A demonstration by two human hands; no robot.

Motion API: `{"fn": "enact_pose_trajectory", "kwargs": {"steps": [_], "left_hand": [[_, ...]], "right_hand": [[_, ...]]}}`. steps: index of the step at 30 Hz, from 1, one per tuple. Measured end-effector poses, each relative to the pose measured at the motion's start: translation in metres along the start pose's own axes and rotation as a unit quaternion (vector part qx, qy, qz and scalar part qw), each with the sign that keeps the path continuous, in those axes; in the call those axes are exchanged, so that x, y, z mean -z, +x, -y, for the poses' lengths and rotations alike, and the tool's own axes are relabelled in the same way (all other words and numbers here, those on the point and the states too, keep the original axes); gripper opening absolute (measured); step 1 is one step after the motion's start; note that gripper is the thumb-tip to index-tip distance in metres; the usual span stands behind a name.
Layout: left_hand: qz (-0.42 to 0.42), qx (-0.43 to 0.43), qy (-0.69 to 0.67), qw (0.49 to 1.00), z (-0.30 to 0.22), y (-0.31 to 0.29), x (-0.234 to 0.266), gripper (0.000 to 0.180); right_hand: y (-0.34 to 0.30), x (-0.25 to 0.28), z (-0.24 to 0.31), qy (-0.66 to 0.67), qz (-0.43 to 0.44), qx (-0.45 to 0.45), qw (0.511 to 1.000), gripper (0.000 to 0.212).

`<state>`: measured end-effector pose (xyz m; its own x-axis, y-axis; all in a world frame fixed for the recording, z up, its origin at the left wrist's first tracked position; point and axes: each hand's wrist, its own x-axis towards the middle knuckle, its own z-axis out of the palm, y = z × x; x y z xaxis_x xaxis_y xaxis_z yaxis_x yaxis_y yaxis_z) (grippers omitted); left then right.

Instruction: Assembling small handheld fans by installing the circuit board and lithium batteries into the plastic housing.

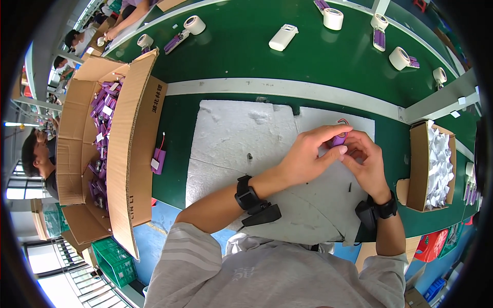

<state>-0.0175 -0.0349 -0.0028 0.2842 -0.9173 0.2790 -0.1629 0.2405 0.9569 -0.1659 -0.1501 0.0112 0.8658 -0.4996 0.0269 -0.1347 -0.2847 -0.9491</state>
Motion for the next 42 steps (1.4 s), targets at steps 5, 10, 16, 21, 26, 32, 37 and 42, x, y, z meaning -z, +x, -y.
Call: {"fn": "enact_pose_trajectory", "kwargs": {"steps": [5,10,16,21,26,32,37,42], "left_hand": [[0.003,-0.009,0.017,1.0,0.0003,-0.0012,-0.0003,0.039],[0.0,-0.018,0.015,1.0,-0.0003,-0.0012,-0.0014,0.038],[0.011,0.003,0.014,1.0,-0.0006,-0.0024,0.0011,0.038],[0.021,0.01,0.01,1.0,-0.0021,-0.0026,0.0005,0.038],[0.027,-0.005,0.029,0.999,-0.0011,-0.0022,0.0016,0.039],[0.017,0.012,0.008,1.0,0.0011,-0.0022,0.0,0.041],[0.019,0.014,0.018,1.0,-0.0016,-0.0011,0.0003,0.04],[0.013,0.004,0.016,1.0,0.0006,-0.0031,0.0007,0.038]], "right_hand": [[-0.0004,-0.0019,-0.0013,-0.008,-0.017,0.019,1.0,0.045],[-0.0009,-0.0018,-0.0011,-0.022,-0.021,0.012,0.999,0.045],[-0.0009,-0.0033,-0.0045,-0.014,-0.028,0.022,0.999,0.04],[-0.002,-0.0009,-0.0071,-0.027,-0.023,0.011,0.999,0.034],[-0.0008,-0.0012,-0.0055,-0.032,-0.026,0.013,0.999,0.032],[0.0014,-0.0042,0.0005,-0.014,-0.035,0.025,0.999,0.04],[0.0002,-0.0022,-0.0009,-0.016,-0.029,0.041,0.999,0.045],[0.0,-0.0024,0.0022,-0.01,-0.027,0.029,0.999,0.043]]}}
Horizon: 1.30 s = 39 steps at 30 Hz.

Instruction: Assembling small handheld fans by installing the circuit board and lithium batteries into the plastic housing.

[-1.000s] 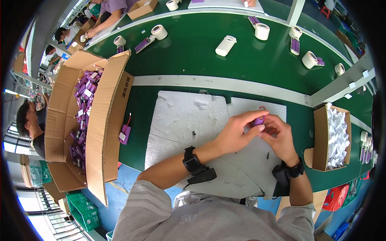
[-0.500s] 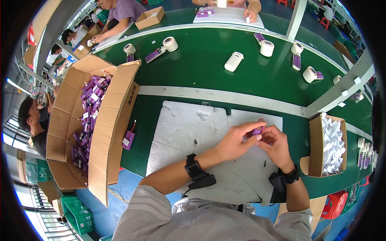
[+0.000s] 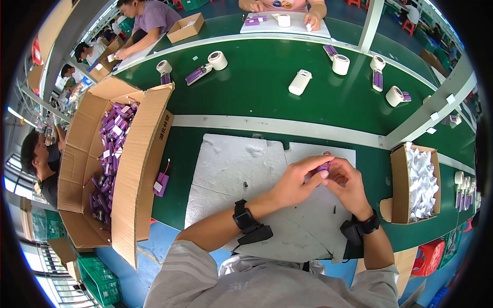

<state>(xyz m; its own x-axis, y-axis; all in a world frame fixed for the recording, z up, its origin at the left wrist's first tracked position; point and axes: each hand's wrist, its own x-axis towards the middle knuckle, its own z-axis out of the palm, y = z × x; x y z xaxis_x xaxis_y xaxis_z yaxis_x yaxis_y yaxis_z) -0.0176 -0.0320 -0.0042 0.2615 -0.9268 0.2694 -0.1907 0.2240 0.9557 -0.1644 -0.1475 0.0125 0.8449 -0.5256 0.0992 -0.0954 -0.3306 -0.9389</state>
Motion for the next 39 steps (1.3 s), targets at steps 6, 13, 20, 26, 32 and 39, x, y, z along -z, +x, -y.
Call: {"fn": "enact_pose_trajectory", "kwargs": {"steps": [6,13,20,26,32,39], "left_hand": [[0.007,0.007,-0.004,1.0,-0.004,0.001,0.0,0.035],[0.025,0.045,-0.008,0.999,-0.009,0.002,0.002,0.035],[0.033,0.054,-0.027,0.998,-0.009,0.001,0.003,0.036],[0.03,0.034,-0.025,0.999,-0.006,0.002,0.002,0.035],[0.03,0.028,-0.027,0.999,-0.008,0.003,0.001,0.035],[0.038,0.052,-0.029,0.998,-0.01,0.002,0.002,0.035]], "right_hand": [[0.0,0.002,0.001,0.001,0.006,-0.008,1.0,0.035],[0.0,-0.001,-0.005,-0.001,-0.003,0.005,1.0,0.029],[0.0,-0.001,-0.005,0.009,-0.012,0.007,1.0,0.027],[0.0,-0.001,-0.008,0.013,-0.027,0.002,1.0,0.024],[-0.002,-0.001,-0.007,0.018,-0.035,-0.004,0.999,0.022],[-0.003,-0.001,-0.007,0.025,-0.044,-0.012,0.999,0.019]]}}
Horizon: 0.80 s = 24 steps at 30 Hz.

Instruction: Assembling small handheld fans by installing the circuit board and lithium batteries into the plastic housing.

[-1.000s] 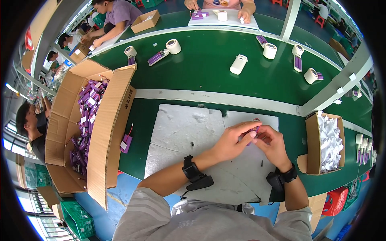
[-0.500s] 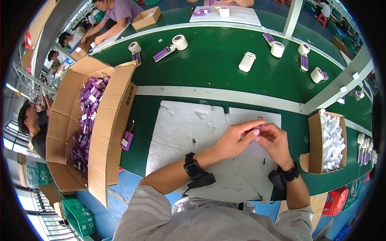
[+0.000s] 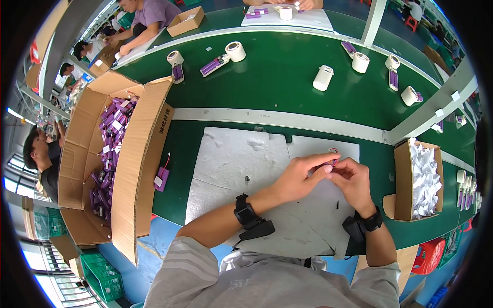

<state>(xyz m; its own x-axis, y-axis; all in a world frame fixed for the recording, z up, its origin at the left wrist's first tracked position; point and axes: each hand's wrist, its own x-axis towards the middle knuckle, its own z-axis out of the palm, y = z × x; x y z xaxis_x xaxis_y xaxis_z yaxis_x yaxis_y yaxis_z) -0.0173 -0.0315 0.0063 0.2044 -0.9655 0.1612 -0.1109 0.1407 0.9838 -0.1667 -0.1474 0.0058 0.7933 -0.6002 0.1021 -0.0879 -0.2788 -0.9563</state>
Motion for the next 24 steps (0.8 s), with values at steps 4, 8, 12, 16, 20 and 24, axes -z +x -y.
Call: {"fn": "enact_pose_trajectory", "kwargs": {"steps": [4,8,12,16,20,24], "left_hand": [[-0.001,-0.001,0.003,1.0,0.0012,-0.0004,0.0002,0.035],[-0.008,-0.017,0.009,1.0,0.0031,0.0002,0.0004,0.035],[-0.013,-0.024,0.012,1.0,0.0048,0.0008,-0.0006,0.035],[-0.014,-0.032,0.005,0.999,0.007,0.0011,0.0002,0.036],[-0.015,-0.03,0.009,0.999,0.0077,-0.0003,-0.0003,0.037],[-0.019,-0.024,0.006,1.0,0.0059,-0.0004,-0.001,0.037]], "right_hand": [[0.0002,-0.0003,-0.0008,-0.001,0.0,-0.001,1.0,0.018],[0.0012,0.0002,0.0048,-0.001,0.006,-0.02,1.0,0.019],[0.0016,0.0007,-0.0042,0.009,0.011,0.002,1.0,0.027],[0.0029,-0.0011,0.0021,0.029,0.007,-0.005,1.0,0.037],[0.0013,-0.0009,-0.0016,0.022,0.012,0.009,1.0,0.042],[0.0015,-0.0002,-0.0003,0.013,0.008,0.012,1.0,0.04]]}}
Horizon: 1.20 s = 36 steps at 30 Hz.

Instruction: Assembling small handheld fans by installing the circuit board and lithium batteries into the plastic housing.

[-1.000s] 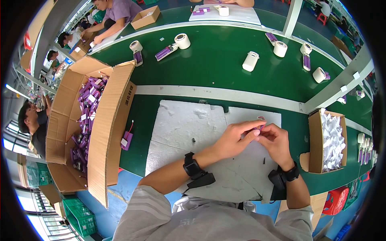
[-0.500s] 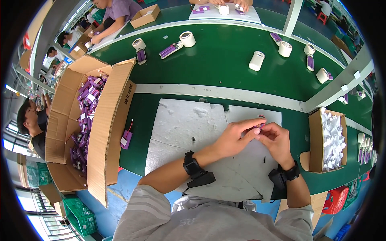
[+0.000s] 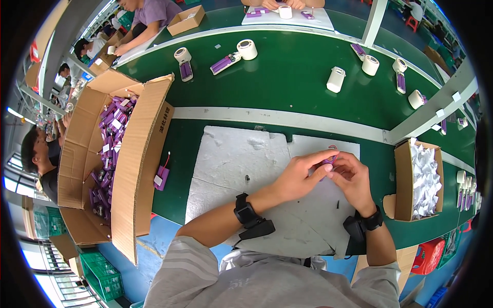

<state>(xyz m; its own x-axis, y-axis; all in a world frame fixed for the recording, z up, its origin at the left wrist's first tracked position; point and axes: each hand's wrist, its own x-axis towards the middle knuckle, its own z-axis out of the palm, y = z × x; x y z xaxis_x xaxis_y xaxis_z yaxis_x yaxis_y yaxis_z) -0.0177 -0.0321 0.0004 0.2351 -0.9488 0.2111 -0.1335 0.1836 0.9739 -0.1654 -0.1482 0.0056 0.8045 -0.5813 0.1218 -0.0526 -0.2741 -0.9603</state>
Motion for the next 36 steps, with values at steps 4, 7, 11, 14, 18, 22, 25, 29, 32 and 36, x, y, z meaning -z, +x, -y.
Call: {"fn": "enact_pose_trajectory", "kwargs": {"steps": [4,7,11,14,18,22,25,29,32,36], "left_hand": [[-0.009,-0.019,0.026,0.999,0.002,0.001,0.001,0.037],[-0.016,-0.014,0.028,0.999,0.002,0.0,0.001,0.036],[-0.035,-0.017,0.022,0.999,0.001,-0.001,0.001,0.033],[-0.047,-0.033,0.02,0.998,-0.001,0.0,0.001,0.03],[-0.068,-0.087,0.039,0.993,-0.001,0.001,0.0,0.028],[-0.088,-0.139,0.061,0.984,0.002,0.001,0.001,0.028],[-0.083,-0.128,0.038,0.988,0.004,0.001,0.002,0.029],[-0.062,-0.112,0.014,0.992,0.001,-0.001,0.003,0.027],[-0.037,-0.091,0.0,0.995,-0.001,-0.001,0.001,0.027],[-0.013,-0.146,0.064,0.987,0.0,-0.001,0.002,0.027]], "right_hand": [[0.001,0.0,0.002,-0.022,0.005,0.012,1.0,0.036],[0.0,0.0,0.002,-0.021,0.005,-0.002,1.0,0.032],[0.0,0.0,0.005,-0.044,0.0,0.001,0.999,0.027],[0.002,0.0,0.006,-0.058,-0.003,0.011,0.998,0.025],[0.001,0.002,0.006,-0.07,-0.002,0.022,0.997,0.024],[0.0,0.001,0.006,-0.086,0.008,0.023,0.996,0.024],[0.001,0.001,0.008,-0.092,0.015,0.027,0.995,0.025],[0.001,0.0,0.01,-0.084,0.028,0.029,0.996,0.027],[0.0,0.0,0.012,-0.085,0.027,0.023,0.996,0.028],[0.0,0.002,0.008,-0.111,0.037,0.027,0.993,0.029]]}}
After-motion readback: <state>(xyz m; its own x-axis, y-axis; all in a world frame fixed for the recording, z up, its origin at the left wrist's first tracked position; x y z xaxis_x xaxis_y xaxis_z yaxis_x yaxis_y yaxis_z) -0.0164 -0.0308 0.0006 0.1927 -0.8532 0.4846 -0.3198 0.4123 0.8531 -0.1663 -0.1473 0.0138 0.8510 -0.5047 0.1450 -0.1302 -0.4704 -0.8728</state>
